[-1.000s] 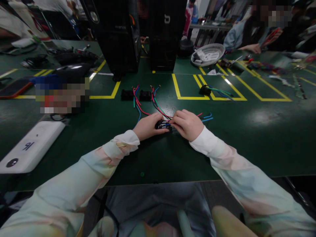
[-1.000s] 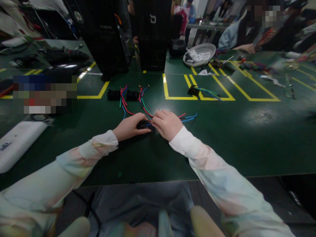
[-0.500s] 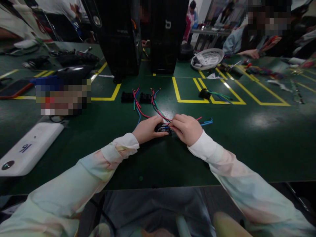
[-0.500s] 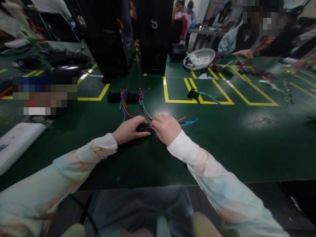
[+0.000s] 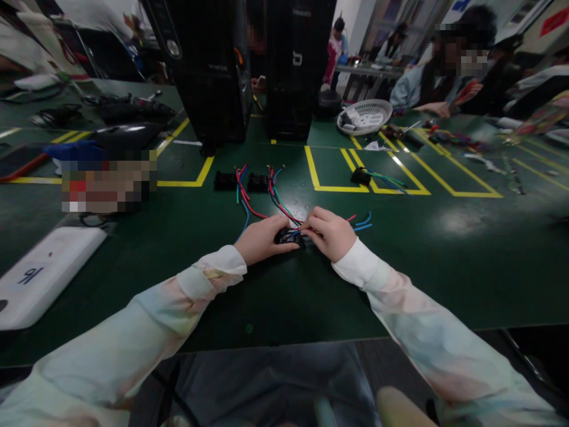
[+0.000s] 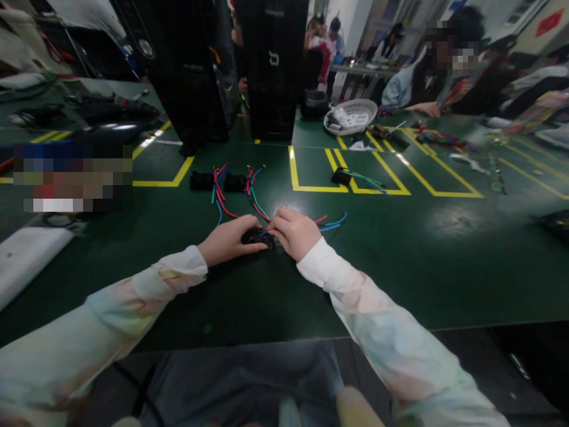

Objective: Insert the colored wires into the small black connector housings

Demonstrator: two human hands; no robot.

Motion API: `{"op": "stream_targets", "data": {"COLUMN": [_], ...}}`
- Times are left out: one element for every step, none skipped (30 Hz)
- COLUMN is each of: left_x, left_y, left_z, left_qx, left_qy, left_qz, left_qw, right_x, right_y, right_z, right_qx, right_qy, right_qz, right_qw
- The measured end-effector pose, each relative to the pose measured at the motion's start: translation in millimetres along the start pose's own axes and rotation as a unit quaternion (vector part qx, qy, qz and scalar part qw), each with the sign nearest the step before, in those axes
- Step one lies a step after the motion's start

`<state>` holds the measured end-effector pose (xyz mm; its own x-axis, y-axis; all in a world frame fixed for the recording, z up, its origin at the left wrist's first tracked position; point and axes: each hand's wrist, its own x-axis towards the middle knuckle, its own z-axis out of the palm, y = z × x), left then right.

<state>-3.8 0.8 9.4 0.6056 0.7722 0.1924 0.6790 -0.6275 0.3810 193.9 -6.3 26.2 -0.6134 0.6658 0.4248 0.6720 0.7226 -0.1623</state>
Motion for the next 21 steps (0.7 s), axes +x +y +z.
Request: {"op": "stream_targets", "data": {"left_x": [-0.1,-0.2,-0.3,-0.3,-0.4,-0.4,-0.3,-0.3,-0.3,-0.3,-0.3,-0.2,-0.2,-0.1,0.0,0.0,0.0,0.0,0.0,-0.1,-0.3], "left_y": [0.3,0.7,1.2,1.7,2.2,2.6,2.9,3.1,3.1,2.9,2.6,2.1,1.5,0.9,0.3,-0.2,-0.6,-0.8,-0.9,-0.8,-0.5], "left_z": [0.1,0.3,0.5,0.8,1.1,1.3,1.5,1.6,1.6,1.4,1.2,0.9,0.4,-0.1,-0.6,-1.0,-1.4,-1.7,-1.9,-1.9,-1.8], "left_qx": [0.001,0.003,0.004,0.007,0.009,0.012,0.015,0.018,0.018,0.016,0.013,0.009,0.003,-0.003,-0.009,-0.016,-0.023,-0.028,-0.030,-0.030,-0.027], "left_qy": [0.001,0.002,0.005,0.008,0.013,0.017,0.020,0.022,0.021,0.019,0.016,0.013,0.009,0.005,0.001,-0.003,-0.006,-0.008,-0.008,-0.008,-0.007], "left_qz": [0.001,0.000,-0.002,-0.005,-0.009,-0.013,-0.016,-0.017,-0.015,-0.012,-0.008,-0.003,0.003,0.009,0.015,0.020,0.023,0.024,0.023,0.020,0.018], "left_qw": [1.000,1.000,1.000,1.000,1.000,1.000,1.000,0.999,1.000,1.000,1.000,1.000,1.000,1.000,1.000,1.000,0.999,0.999,0.999,0.999,0.999], "right_x": [0.2,0.2,0.1,-0.3,-0.8,-1.5,-2.2,-3.0,-3.6,-4.1,-4.4,-4.4,-4.2,-3.7,-3.2,-2.5,-1.8,-1.2,-0.8,-0.6,-0.5], "right_y": [-0.5,-1.6,-3.1,-5.1,-7.2,-9.4,-11.4,-13.0,-14.1,-14.5,-14.3,-13.4,-12.1,-10.4,-8.5,-6.7,-5.0,-3.7,-2.7,-2.1,-1.8], "right_z": [-0.7,-1.7,-3.0,-4.4,-5.9,-7.3,-8.5,-9.5,-10.2,-10.5,-10.5,-10.1,-9.5,-8.6,-7.7,-6.8,-5.9,-5.2,-4.6,-4.2,-3.9], "right_qx": [0.002,-0.001,-0.010,-0.023,-0.042,-0.062,-0.084,-0.102,-0.117,-0.126,-0.129,-0.127,-0.122,-0.114,-0.105,-0.095,-0.082,-0.064,-0.044,-0.021,-0.001], "right_qy": [-0.004,-0.011,-0.018,-0.024,-0.027,-0.028,-0.024,-0.018,-0.010,-0.003,0.002,0.007,0.011,0.013,0.015,0.016,0.016,0.016,0.013,0.010,0.005], "right_qz": [0.003,0.003,0.001,-0.004,-0.012,-0.021,-0.031,-0.040,-0.049,-0.058,-0.066,-0.071,-0.074,-0.075,-0.072,-0.065,-0.053,-0.038,-0.020,0.000,0.018], "right_qw": [1.000,1.000,1.000,0.999,0.999,0.997,0.996,0.994,0.992,0.990,0.989,0.989,0.990,0.991,0.992,0.993,0.995,0.997,0.999,1.000,1.000]}}
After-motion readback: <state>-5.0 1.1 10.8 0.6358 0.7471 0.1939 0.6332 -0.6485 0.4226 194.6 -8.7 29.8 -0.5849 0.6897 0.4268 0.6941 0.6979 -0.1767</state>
